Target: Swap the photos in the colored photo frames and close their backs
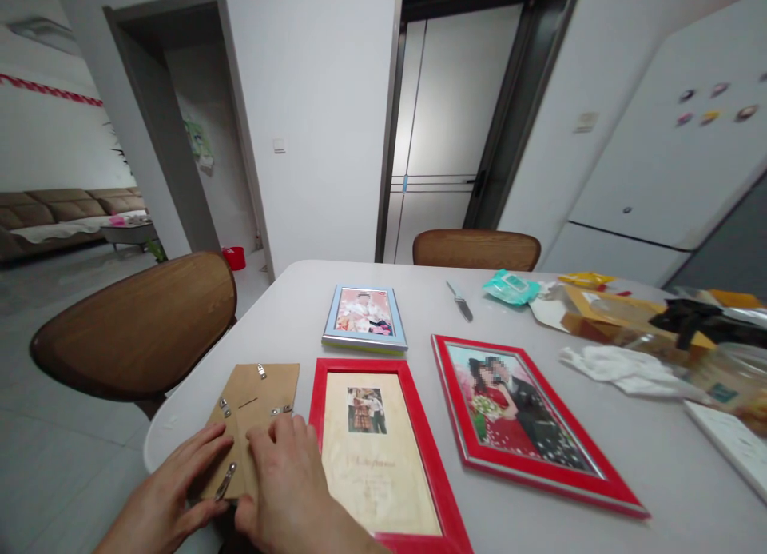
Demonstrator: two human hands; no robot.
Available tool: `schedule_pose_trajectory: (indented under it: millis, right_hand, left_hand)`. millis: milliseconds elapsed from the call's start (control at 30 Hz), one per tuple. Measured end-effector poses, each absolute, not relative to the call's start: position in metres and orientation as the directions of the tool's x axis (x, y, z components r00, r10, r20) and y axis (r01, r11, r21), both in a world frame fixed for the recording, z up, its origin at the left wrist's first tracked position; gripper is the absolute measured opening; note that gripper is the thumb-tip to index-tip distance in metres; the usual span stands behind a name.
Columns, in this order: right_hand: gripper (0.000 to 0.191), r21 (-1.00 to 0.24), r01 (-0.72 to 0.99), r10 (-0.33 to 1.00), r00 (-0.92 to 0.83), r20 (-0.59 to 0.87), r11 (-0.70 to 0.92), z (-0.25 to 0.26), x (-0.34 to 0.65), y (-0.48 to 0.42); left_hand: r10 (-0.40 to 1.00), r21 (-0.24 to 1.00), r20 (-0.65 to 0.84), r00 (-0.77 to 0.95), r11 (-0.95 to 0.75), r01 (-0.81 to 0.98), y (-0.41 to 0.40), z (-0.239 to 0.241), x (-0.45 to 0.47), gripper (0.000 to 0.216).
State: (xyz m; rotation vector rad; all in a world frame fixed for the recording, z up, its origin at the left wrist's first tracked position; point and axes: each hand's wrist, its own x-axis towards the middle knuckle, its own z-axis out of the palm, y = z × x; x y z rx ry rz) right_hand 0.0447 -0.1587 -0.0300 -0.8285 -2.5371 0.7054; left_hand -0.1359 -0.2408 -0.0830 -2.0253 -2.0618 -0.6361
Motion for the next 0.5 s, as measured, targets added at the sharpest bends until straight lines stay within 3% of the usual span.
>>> schedule_pose_trajectory:
  millis: [167,400,500]
  right_hand:
    - [0.048,-0.612,0.42,0.66,-0.715,0.231,0.669,-0.032,0.048,-0.153]
    - [0.037,-0.772,0.25,0.687,-0.659,0.306,0.584,-0.013,0.057,-0.153]
    - [0.038,-0.743,0.247,0.673,-0.653,0.346,0.622,-0.003,0.091,-0.149]
  left_hand:
    - [0.843,0.235,0.531,-0.087,-0.047,0.971,-0.236,-0.085,-0.134,0.045]
    - [0.724,0.132,0.689,-0.039,-0.072,0.989,-0.231,-0.042,-0.114,0.039]
    - [0.717,0.09,0.695,0.053,-0.16,0.983,-0.229,-0.018,-0.088,0.038]
